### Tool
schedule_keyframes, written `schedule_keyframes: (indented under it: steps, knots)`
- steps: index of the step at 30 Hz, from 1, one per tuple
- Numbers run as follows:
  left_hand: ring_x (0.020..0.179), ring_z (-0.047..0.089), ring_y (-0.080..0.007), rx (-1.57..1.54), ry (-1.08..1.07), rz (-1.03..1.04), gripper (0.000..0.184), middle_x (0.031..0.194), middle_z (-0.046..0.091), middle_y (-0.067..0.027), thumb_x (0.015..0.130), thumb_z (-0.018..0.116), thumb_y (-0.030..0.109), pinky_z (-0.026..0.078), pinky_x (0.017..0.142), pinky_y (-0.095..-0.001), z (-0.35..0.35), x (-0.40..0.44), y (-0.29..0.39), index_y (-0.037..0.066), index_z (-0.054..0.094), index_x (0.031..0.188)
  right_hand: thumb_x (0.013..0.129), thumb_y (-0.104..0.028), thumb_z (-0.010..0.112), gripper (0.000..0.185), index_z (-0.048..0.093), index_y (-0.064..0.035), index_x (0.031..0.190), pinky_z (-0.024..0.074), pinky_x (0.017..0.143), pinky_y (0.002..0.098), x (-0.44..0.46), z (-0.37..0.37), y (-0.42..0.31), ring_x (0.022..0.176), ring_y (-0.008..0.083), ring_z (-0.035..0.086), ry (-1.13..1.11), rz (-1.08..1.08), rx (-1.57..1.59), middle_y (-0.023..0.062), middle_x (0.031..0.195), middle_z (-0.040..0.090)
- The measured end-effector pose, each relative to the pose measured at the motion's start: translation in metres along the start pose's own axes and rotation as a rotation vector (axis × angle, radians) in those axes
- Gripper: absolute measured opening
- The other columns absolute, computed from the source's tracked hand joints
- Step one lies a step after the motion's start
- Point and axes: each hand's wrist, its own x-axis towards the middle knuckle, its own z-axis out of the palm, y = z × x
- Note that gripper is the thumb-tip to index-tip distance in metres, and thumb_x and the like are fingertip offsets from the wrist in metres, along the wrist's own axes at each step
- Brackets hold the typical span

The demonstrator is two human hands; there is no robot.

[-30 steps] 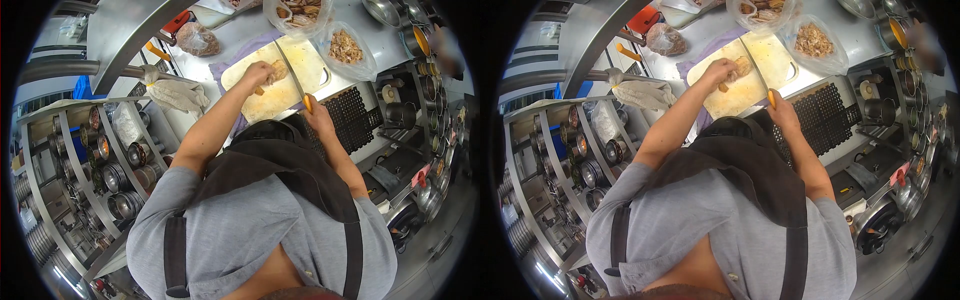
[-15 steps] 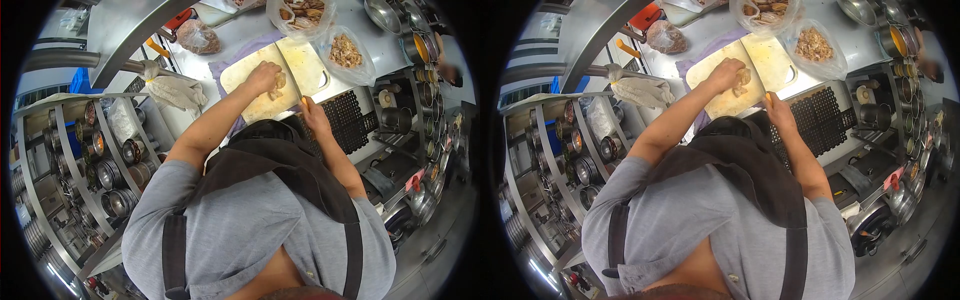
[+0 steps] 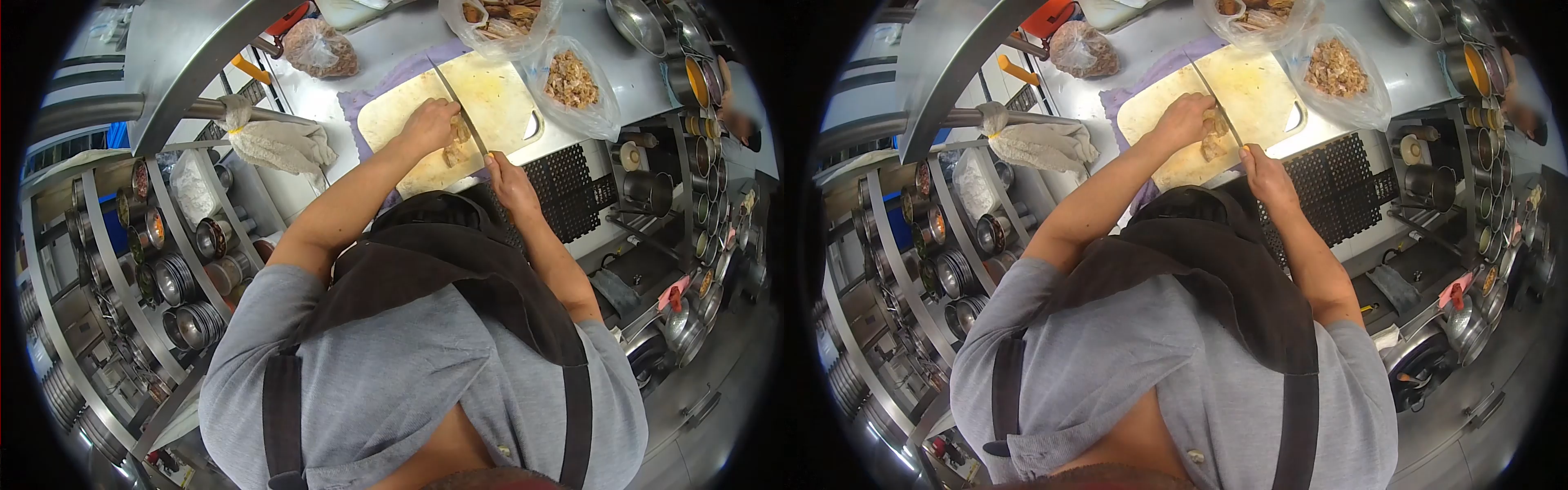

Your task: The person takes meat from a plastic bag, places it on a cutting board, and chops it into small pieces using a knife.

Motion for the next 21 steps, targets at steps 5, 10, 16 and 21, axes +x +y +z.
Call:
schedule_keyframes:
  steps: [5, 10, 16, 21]
  knots:
    - [0.091, 0.061, -0.0366, -0.012, 0.010, -0.004, 0.029, 0.091, 0.063, -0.0167, 0.071, 0.070, 0.009, 0.050, 0.082, -0.0437, 0.004, -0.001, -0.001, 0.003, 0.064, 0.098, 0.104, -0.036, 0.038, 0.034, 0.053, -0.0065, 0.113, 0.0457, 0.076, 0.0584, 0.019, 0.011, -0.003, 0.087, 0.0521, 0.060, -0.060, 0.072, -0.074, 0.0328, 0.086, 0.064]
    - [0.092, 0.060, -0.0369, -0.031, 0.050, -0.014, 0.029, 0.092, 0.064, -0.0172, 0.071, 0.070, 0.009, 0.050, 0.084, -0.0442, 0.005, -0.005, 0.000, 0.001, 0.064, 0.098, 0.103, -0.037, 0.038, 0.035, 0.053, -0.0069, 0.113, 0.0454, 0.076, 0.0588, 0.034, 0.019, -0.001, 0.086, 0.0525, 0.060, -0.042, 0.059, -0.057, 0.0327, 0.085, 0.064]
    - [0.093, 0.060, -0.0370, -0.074, 0.092, -0.054, 0.029, 0.094, 0.064, -0.0174, 0.072, 0.071, 0.009, 0.049, 0.085, -0.0443, 0.005, -0.007, 0.003, 0.001, 0.064, 0.099, 0.103, -0.036, 0.039, 0.034, 0.053, -0.0058, 0.111, 0.0459, 0.075, 0.0579, 0.023, 0.006, -0.009, 0.086, 0.0516, 0.061, -0.014, 0.027, 0.005, 0.0324, 0.085, 0.064]
    - [0.094, 0.060, -0.0366, -0.048, 0.051, -0.067, 0.029, 0.097, 0.065, -0.0174, 0.072, 0.071, 0.008, 0.049, 0.086, -0.0441, 0.008, -0.004, 0.002, 0.001, 0.063, 0.099, 0.103, -0.036, 0.039, 0.034, 0.053, -0.0052, 0.110, 0.0456, 0.075, 0.0584, 0.022, 0.007, -0.008, 0.084, 0.0516, 0.060, -0.075, 0.052, -0.043, 0.0322, 0.083, 0.064]
